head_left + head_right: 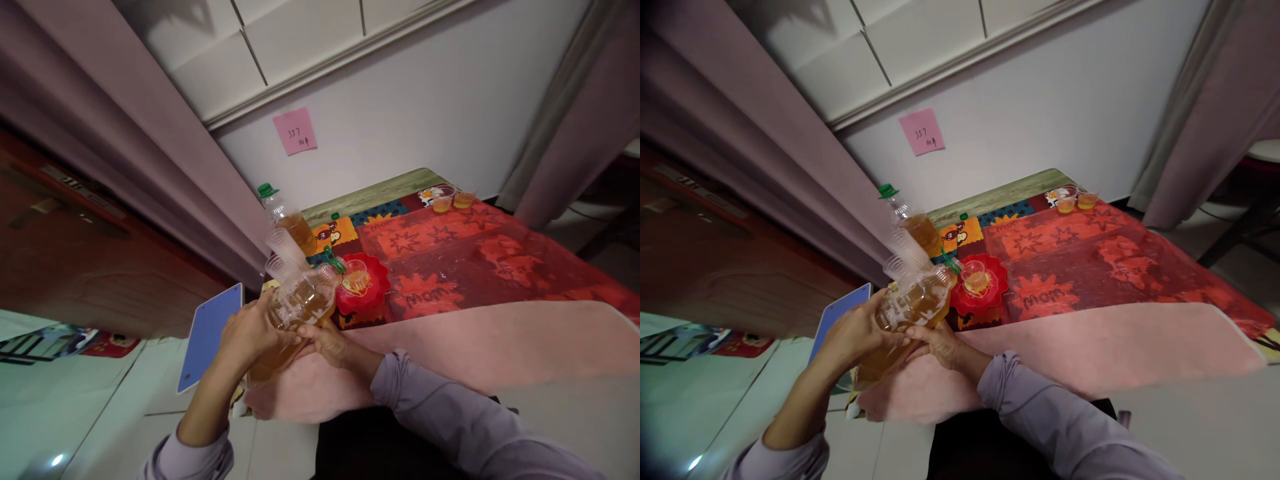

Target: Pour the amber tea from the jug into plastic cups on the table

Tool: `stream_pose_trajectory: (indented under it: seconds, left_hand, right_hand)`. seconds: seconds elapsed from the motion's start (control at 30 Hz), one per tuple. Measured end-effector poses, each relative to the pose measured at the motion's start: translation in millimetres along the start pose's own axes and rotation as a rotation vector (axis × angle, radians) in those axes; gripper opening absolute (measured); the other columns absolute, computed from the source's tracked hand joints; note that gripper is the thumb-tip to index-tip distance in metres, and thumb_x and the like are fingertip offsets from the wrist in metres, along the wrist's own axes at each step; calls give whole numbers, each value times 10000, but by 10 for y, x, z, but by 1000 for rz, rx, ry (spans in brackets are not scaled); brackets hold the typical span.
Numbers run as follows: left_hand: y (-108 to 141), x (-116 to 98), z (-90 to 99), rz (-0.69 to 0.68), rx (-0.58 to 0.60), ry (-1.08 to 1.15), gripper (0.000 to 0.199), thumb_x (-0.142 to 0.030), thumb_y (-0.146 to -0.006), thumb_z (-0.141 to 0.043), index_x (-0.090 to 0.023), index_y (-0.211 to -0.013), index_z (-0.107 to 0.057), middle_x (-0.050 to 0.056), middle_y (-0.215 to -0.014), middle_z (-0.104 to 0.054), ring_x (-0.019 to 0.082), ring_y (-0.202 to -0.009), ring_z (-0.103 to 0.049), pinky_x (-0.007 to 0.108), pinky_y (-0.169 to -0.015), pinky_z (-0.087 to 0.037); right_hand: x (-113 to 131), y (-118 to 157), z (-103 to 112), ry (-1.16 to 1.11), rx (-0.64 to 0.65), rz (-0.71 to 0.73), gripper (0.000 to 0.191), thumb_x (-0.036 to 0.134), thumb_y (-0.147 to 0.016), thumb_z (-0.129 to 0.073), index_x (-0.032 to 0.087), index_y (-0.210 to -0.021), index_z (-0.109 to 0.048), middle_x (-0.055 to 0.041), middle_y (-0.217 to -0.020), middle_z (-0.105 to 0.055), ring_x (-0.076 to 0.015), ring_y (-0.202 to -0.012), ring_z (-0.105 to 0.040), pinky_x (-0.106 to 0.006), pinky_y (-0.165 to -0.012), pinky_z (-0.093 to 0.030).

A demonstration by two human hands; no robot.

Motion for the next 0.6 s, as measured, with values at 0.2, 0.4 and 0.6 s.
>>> stream_pose_trajectory:
  seconds: [0.2, 0.4, 0.6]
  left_hand:
    - [-18, 23, -26, -17, -16, 7, 1063, -693, -753, -806, -276, -1668, -461, 142, -1386, -782, 396, -1228, -751, 362, -836, -493]
    - [-42, 36, -38, -45, -31, 64, 1060, -646, -724, -836, -252, -1649, -500, 131, -1263, -820, 391, -1147, -777, 361, -807, -496]
    - [-21, 88, -136, -76, -130, 297, 951, -614, -655, -872, -254, -1502, -631, 104, -1211, -833, 378, -1089, -790, 383, -819, -558]
  right_hand:
    - [4, -2, 7, 3, 1, 1, 844, 492, -751, -935, 313, -1455, -504, -91, -1406, -735, -274, -1041, -790, -403, -711, -705]
    - [23, 19, 2, 48, 6, -5, 767, 504, -764, -910, 301, -1411, -551, -76, -1330, -760, -263, -1003, -785, -414, -747, -692]
    - [128, -17, 41, 116, -81, 102, 809, 505, -713, -943, 281, -1406, -593, -93, -1353, -760, -324, -1136, -769, -519, -891, -690]
Point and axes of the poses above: each hand's wrist, its own y-axis away from the middle knuckle, its own z-axis out of the back of the hand, x = y × z, the point moved 6 cm from there along -y, towards the middle knuckle
